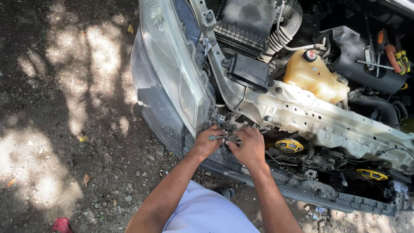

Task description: Repairing or reassembling components of a vehicle's front end, specifically around the hood latch and bumper area.

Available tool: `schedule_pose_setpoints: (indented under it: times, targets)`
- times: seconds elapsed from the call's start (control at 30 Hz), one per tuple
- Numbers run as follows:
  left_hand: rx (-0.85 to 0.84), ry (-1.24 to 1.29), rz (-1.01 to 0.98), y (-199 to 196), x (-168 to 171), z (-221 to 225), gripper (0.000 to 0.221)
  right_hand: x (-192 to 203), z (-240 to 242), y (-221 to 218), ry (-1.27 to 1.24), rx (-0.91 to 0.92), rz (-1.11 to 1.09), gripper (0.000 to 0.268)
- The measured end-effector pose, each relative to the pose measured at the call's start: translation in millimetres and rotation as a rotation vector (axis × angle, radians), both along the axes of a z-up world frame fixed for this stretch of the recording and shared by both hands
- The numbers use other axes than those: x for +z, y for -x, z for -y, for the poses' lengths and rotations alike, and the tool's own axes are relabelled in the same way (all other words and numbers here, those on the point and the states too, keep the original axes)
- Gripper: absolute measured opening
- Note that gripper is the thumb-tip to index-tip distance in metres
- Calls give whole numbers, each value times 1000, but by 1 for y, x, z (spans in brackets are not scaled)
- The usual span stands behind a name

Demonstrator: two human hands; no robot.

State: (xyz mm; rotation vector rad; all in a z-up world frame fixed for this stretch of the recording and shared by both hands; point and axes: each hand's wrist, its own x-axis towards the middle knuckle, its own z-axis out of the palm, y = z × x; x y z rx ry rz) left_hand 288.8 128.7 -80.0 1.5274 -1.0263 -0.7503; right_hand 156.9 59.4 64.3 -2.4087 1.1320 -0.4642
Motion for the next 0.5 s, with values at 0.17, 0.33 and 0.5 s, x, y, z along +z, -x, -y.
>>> schedule_pose_setpoints:
  times: [0.17,0.33,0.5]
  targets:
    - [-101,-22,152,-8,4,4,28,-7,-13,-18,354,130,-401,32]
    - [-102,-84,314,-9,6,4,26,-19,-6,-26,355,73,-460,24]
    - [-99,-63,291,-13,15,2,25,-51,10,-28,117,-2,-470,39]
